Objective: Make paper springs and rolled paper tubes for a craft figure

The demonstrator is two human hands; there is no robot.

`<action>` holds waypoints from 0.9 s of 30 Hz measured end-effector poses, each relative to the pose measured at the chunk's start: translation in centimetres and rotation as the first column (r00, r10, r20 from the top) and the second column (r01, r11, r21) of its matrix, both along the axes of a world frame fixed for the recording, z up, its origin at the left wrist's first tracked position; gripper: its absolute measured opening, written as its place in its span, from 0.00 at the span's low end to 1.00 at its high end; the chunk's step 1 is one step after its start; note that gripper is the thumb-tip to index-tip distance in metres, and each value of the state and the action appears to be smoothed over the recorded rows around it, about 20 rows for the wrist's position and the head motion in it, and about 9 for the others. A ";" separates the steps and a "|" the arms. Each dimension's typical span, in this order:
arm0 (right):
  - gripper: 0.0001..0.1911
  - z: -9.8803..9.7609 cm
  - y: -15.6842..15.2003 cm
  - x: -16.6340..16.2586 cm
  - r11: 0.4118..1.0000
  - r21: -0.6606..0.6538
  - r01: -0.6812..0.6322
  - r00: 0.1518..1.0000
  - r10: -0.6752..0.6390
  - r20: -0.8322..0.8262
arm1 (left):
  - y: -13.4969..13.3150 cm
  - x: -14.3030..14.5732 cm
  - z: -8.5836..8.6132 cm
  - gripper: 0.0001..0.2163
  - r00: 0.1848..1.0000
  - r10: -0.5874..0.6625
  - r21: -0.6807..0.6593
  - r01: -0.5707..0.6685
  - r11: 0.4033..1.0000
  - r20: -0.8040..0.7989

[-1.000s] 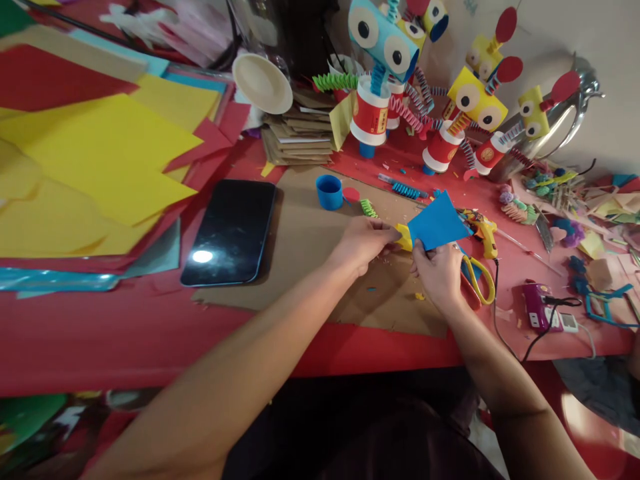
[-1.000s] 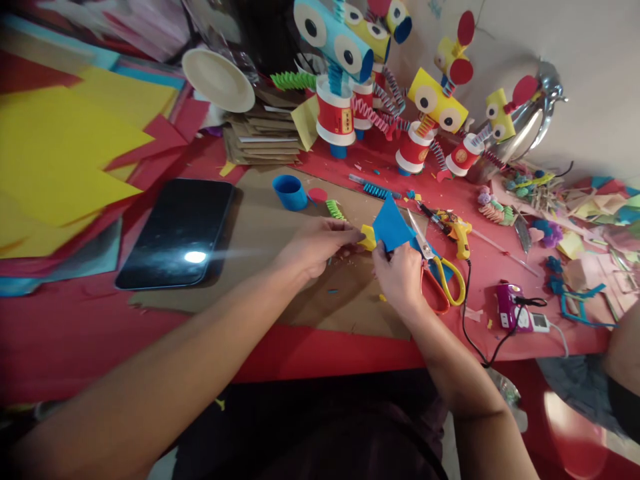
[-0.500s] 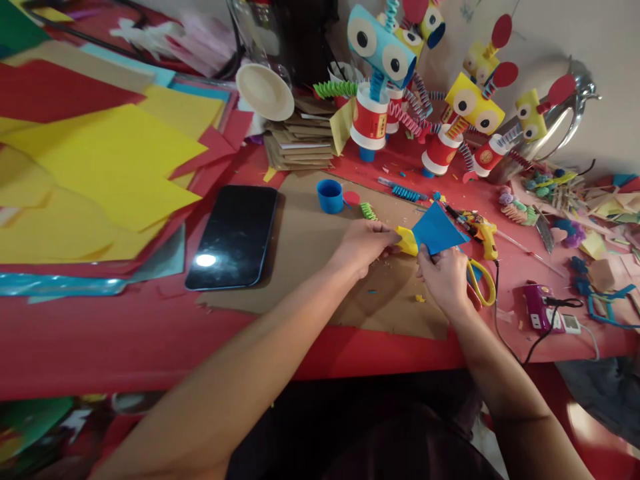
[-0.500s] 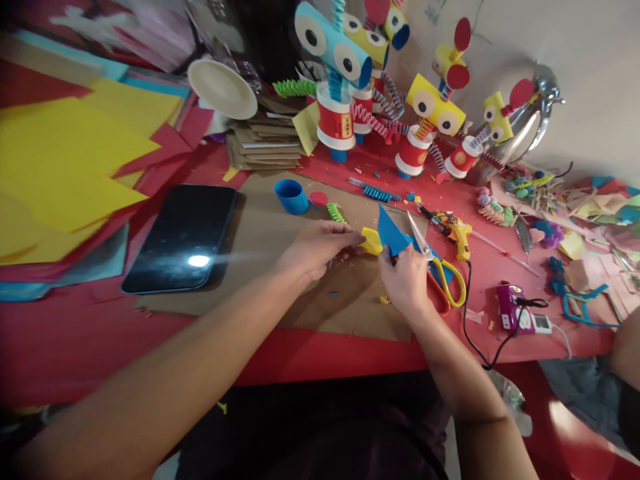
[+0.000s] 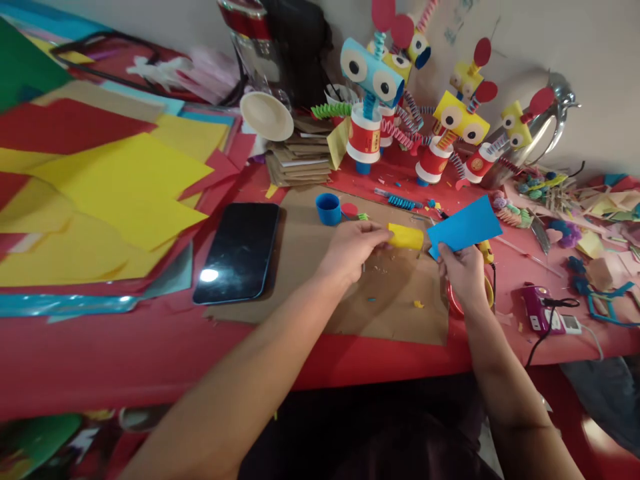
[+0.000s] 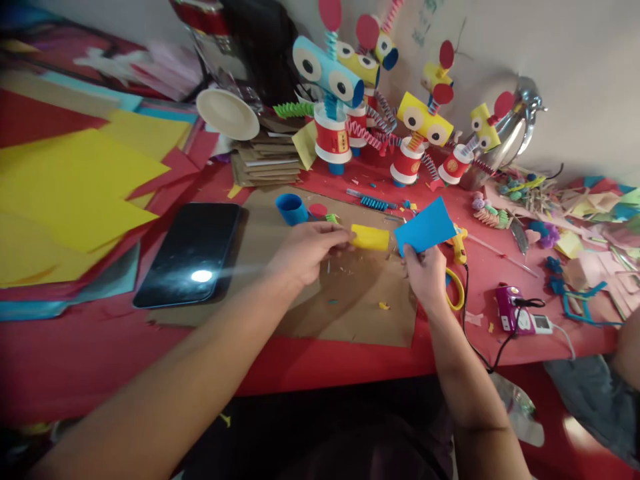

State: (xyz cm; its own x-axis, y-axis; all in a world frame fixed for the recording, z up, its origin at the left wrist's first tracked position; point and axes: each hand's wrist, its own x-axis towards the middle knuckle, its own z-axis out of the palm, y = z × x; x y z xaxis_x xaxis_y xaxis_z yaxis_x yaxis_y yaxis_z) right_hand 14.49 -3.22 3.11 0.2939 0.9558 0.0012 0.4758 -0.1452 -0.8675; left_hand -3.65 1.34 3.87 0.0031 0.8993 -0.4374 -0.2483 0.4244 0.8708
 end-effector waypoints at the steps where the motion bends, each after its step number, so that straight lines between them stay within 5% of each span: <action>1: 0.12 -0.2 0.2 0.1 1.000 -0.019 -0.017 0.998 0.016 -0.055 | 0.2 -0.3 0.1 0.07 0.998 0.056 0.060 -0.058 0.996 0.040; 4: 0.10 -0.5 0.7 -0.2 0.968 -0.133 -0.215 0.976 0.206 -0.072 | 0.6 -1.2 0.7 0.05 0.969 0.170 0.230 -0.209 0.951 0.177; 7: 0.10 -0.3 0.8 -0.6 0.883 -0.292 -0.367 0.917 0.396 0.045 | 0.4 -1.4 1.2 0.06 0.960 0.150 0.311 -0.221 0.924 0.237; 11: 0.11 0.7 0.9 -0.1 0.936 -0.271 -0.225 0.876 0.316 0.364 | -0.1 -1.1 1.4 0.07 0.962 0.127 0.360 -0.210 0.909 0.240; 14: 0.04 1.4 1.3 0.6 0.955 -0.233 -0.185 0.847 0.276 0.454 | -0.2 -1.1 1.5 0.07 0.964 0.133 0.368 -0.212 0.905 0.229; 16: 0.04 1.9 1.5 0.4 0.985 -0.063 -0.163 0.919 0.175 0.353 | -0.3 -1.1 1.5 0.08 0.969 0.126 0.359 -0.197 0.912 0.211; 19: 0.09 2.6 1.6 -0.8 0.964 0.209 -0.162 0.982 0.180 -0.066 | -0.4 -1.1 1.4 0.08 0.981 0.096 0.352 -0.152 0.924 0.172; 22: 0.16 2.8 1.2 -2.1 0.958 0.217 -0.189 0.875 0.264 -0.405 | -0.8 -0.7 1.0 0.08 0.990 0.067 0.354 -0.107 0.929 0.124; 27: 0.15 2.0 0.4 -2.6 0.978 0.156 -0.141 0.816 0.204 -0.541 | -1.6 -0.1 0.4 0.08 0.997 0.038 0.372 -0.059 0.926 0.064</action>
